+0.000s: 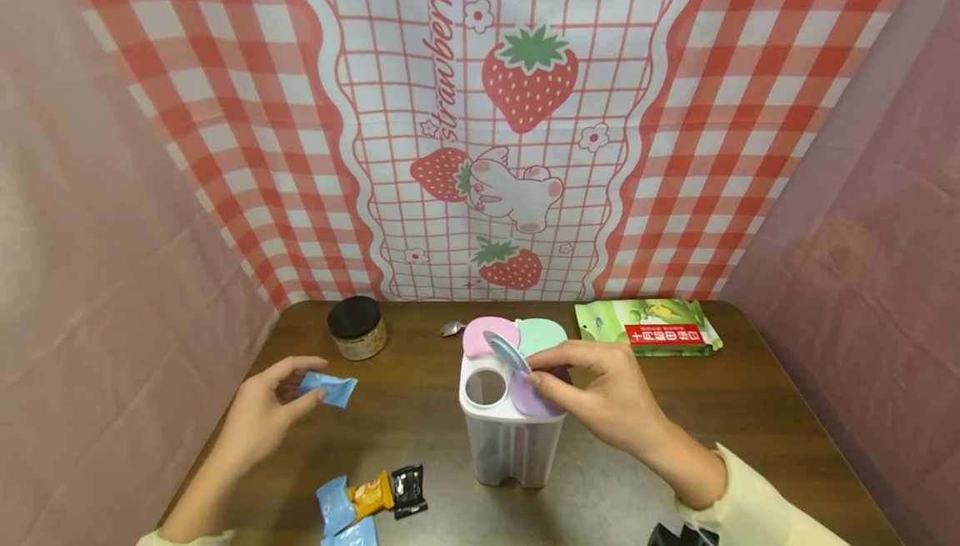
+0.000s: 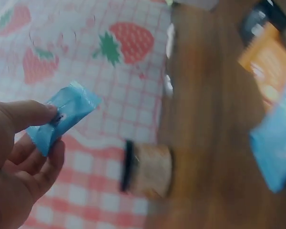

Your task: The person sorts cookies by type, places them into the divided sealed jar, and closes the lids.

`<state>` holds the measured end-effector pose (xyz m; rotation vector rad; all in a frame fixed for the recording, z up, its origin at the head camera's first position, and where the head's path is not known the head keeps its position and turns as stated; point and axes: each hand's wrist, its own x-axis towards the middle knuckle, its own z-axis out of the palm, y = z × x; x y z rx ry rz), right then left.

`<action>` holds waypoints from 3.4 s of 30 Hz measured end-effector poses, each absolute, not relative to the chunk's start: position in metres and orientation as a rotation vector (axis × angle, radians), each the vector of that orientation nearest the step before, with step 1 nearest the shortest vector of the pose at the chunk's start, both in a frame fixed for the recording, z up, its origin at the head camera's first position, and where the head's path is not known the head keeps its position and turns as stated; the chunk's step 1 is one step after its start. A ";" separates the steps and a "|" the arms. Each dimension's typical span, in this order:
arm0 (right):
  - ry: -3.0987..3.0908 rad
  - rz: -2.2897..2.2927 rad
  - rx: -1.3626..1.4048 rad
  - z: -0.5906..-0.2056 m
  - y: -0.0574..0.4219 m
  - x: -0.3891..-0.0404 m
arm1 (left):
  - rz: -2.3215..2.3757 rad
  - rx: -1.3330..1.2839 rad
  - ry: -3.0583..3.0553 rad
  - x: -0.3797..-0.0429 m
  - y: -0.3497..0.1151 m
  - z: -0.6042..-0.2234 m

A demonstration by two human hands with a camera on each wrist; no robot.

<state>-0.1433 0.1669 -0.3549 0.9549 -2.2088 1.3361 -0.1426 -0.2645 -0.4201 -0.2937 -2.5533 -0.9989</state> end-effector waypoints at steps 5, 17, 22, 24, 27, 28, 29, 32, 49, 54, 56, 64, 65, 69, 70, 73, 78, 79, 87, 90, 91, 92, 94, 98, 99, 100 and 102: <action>-2.210 1.336 0.951 -0.356 0.166 -0.144 | -1.039 -0.394 -2.505 -0.152 -0.240 -0.396; -2.199 1.342 0.960 -0.357 0.166 -0.145 | -1.291 -0.615 -2.402 -0.161 -0.181 -0.358; -2.204 1.334 0.956 -0.357 0.166 -0.145 | -1.408 -0.697 -2.374 -0.162 -0.164 -0.347; -2.205 1.334 0.956 -0.356 0.165 -0.144 | -1.443 -0.719 -2.363 -0.161 -0.159 -0.343; -2.216 1.343 0.949 -0.356 0.165 -0.144 | -1.481 -0.746 -2.351 -0.158 -0.151 -0.339; -2.217 1.343 0.949 -0.356 0.165 -0.143 | -1.487 -0.753 -2.348 -0.157 -0.148 -0.338; -2.218 1.342 0.951 -0.356 0.165 -0.143 | -1.492 -0.764 -2.345 -0.156 -0.146 -0.337; -2.218 1.338 0.954 -0.355 0.165 -0.144 | -1.513 -0.808 -2.330 -0.155 -0.139 -0.337; -2.221 1.335 0.961 -0.355 0.166 -0.145 | -1.517 -0.904 -2.350 -0.154 -0.120 -0.336; -2.220 1.324 0.968 -0.356 0.167 -0.145 | -1.456 -0.922 -2.371 -0.156 -0.114 -0.341; -2.219 1.315 0.969 -0.356 0.167 -0.145 | -1.427 -0.941 -2.368 -0.157 -0.112 -0.342; -2.222 1.307 0.968 -0.357 0.167 -0.145 | -1.337 -1.039 -2.341 -0.155 -0.104 -0.346; -2.214 1.305 0.973 -0.358 0.167 -0.146 | -1.328 -1.051 -2.342 -0.155 -0.104 -0.346; -2.212 1.307 0.970 -0.358 0.167 -0.145 | -1.214 -1.141 -2.373 -0.154 -0.102 -0.349; -2.211 1.308 0.970 -0.358 0.167 -0.145 | -1.186 -1.157 -2.383 -0.153 -0.102 -0.350; -2.218 1.319 0.966 -0.357 0.167 -0.144 | -1.146 -1.164 -2.408 -0.151 -0.102 -0.352; -2.221 1.324 0.964 -0.356 0.166 -0.143 | -1.135 -1.099 -2.462 -0.148 -0.103 -0.352; -2.219 1.320 0.963 -0.357 0.166 -0.143 | -1.105 -1.104 -2.475 -0.148 -0.104 -0.352; -2.223 1.308 0.961 -0.358 0.166 -0.144 | -1.003 -1.145 -2.495 -0.147 -0.108 -0.353; -2.225 1.305 0.960 -0.358 0.166 -0.144 | -0.982 -1.152 -2.520 -0.146 -0.108 -0.352; -2.225 1.305 0.959 -0.357 0.166 -0.144 | -0.959 -1.154 -2.533 -0.146 -0.108 -0.352; -2.225 1.304 0.959 -0.357 0.166 -0.144 | -0.934 -1.157 -2.546 -0.146 -0.108 -0.351; -2.223 1.303 0.960 -0.356 0.166 -0.143 | -0.884 -1.166 -2.567 -0.146 -0.108 -0.351; -2.219 1.299 0.961 -0.356 0.166 -0.143 | -0.868 -1.181 -2.583 -0.145 -0.108 -0.350; -2.217 1.298 0.962 -0.356 0.166 -0.143 | -0.877 -1.185 -2.581 -0.145 -0.108 -0.350; -2.217 1.298 0.963 -0.356 0.166 -0.143 | -0.891 -1.183 -2.582 -0.145 -0.109 -0.349; -2.220 1.300 0.962 -0.356 0.166 -0.143 | -0.926 -1.183 -2.575 -0.144 -0.110 -0.349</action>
